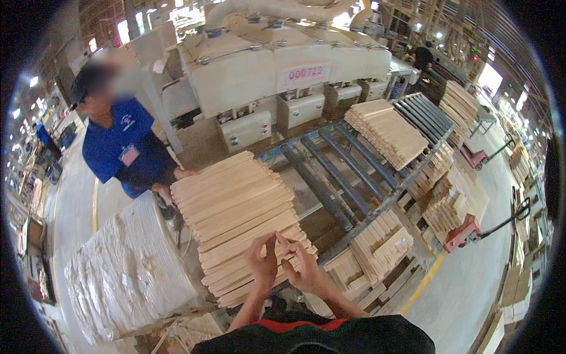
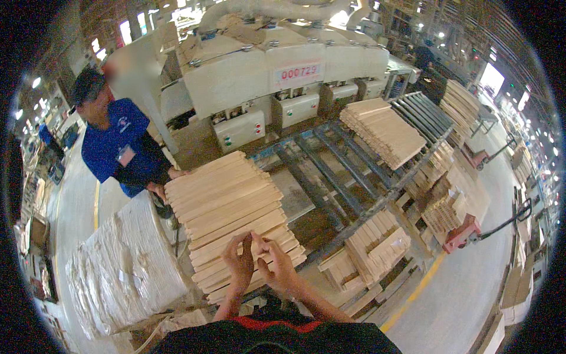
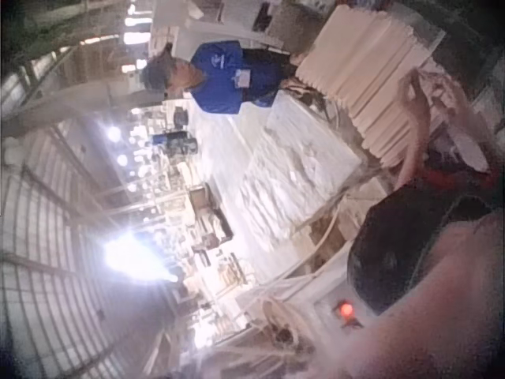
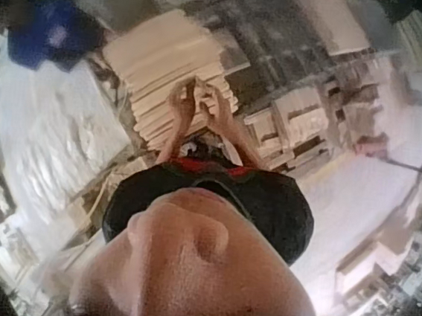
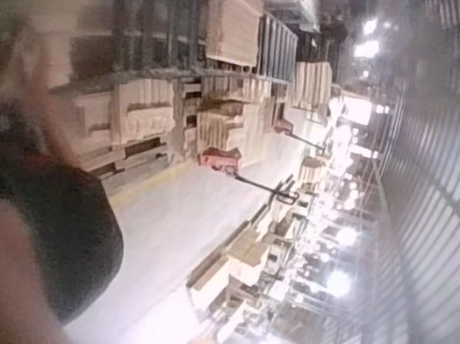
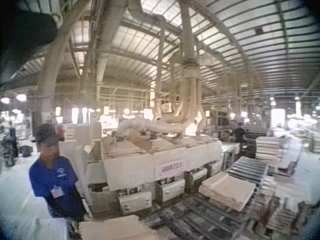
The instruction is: The person picks up stacks of light-colored wooden planks from a conveyor and places them onto a metal rack. The person also carries smaller stacks to a machine and returns to continue stacking.
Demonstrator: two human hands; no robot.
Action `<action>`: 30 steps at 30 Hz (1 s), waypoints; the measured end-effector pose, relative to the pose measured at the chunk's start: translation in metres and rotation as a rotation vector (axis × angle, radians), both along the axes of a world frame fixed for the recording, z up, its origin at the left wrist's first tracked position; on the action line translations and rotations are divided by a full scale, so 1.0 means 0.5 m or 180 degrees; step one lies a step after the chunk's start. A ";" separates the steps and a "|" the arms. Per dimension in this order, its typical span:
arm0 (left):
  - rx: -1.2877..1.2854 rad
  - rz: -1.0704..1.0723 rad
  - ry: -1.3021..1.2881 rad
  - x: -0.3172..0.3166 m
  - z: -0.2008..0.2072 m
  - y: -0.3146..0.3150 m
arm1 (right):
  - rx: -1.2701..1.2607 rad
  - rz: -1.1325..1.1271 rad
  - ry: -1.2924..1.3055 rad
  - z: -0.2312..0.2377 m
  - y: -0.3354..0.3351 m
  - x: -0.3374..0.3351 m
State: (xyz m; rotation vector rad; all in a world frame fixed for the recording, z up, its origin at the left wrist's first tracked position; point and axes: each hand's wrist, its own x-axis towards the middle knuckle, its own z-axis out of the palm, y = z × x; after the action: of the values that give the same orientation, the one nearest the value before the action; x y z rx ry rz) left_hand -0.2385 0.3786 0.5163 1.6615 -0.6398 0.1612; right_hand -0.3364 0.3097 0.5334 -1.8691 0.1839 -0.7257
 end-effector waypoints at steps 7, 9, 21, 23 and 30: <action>0.0087 -0.0570 0.0278 -0.206 -0.004 -0.053 | 0.0185 -0.0731 -0.0086 -0.049 -0.031 -0.228; 0.0105 -0.0671 0.0038 -0.255 -0.019 -0.049 | 0.0538 -0.0642 -0.0327 -0.038 -0.024 -0.287; 0.0550 -0.0639 -0.0167 -0.446 -0.036 -0.005 | 0.1513 -0.0753 -0.0326 -0.066 0.022 -0.474; 0.0510 -0.0483 -0.0106 -0.455 -0.030 0.006 | 0.1522 -0.0877 -0.0145 -0.096 0.012 -0.483; -0.0024 0.0188 0.0283 -0.440 -0.031 0.101 | 0.0797 -0.0594 0.0749 -0.130 0.058 -0.465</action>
State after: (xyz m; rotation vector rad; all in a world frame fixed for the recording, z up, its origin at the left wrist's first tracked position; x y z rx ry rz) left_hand -0.4585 0.4293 0.5009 1.6715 -0.5226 0.1314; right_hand -0.5686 0.3390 0.4683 -1.7065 0.5806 -0.5765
